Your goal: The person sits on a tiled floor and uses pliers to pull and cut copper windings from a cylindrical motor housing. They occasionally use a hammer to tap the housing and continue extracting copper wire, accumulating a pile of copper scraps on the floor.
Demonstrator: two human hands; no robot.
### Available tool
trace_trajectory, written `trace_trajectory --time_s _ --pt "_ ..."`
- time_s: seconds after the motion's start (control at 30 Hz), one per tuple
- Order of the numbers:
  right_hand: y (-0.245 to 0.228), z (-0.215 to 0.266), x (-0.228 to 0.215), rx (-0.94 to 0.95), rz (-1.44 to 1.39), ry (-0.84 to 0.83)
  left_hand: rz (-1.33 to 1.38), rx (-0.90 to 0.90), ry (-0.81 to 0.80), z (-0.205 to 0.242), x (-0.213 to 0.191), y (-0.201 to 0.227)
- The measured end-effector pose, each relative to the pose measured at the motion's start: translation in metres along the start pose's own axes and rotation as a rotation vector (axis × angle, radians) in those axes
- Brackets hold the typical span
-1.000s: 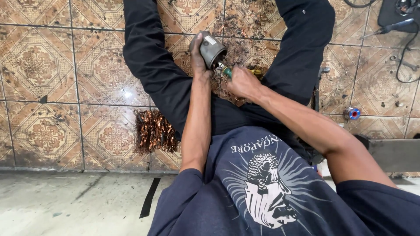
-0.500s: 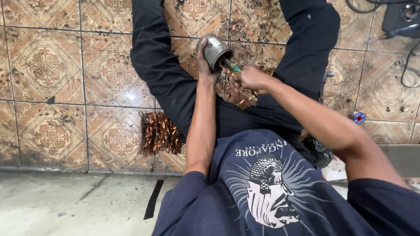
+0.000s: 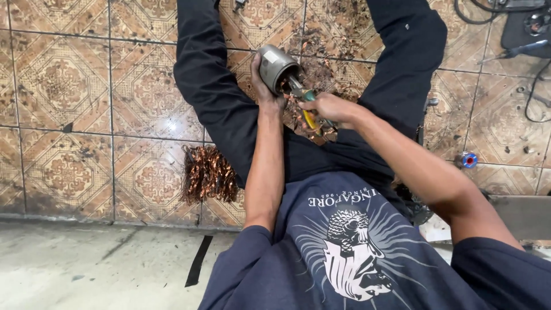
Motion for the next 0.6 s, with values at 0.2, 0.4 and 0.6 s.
trace_trajectory --time_s 0.2,0.4,0.6 --pt "-0.011 0.011 -0.01 0.133 0.179 0.129 -0.007 0.002 0.005 0.014 0.011 0.006" --pt "-0.01 0.004 -0.018 0.103 0.324 0.084 -0.078 0.005 0.075 0.015 0.01 0.004" --pt "-0.001 0.001 -0.022 0.092 0.278 0.069 -0.12 0.042 0.092 0.012 0.007 0.002"
Point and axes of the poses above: each hand's wrist, its own z-axis away from the middle knuckle, its own x-axis out of the palm, y = z × x, the point moved 3 cm from there along -z, towards the middle knuckle, and after that the axes turned 5 degrees about y, right-handed, at the moved point
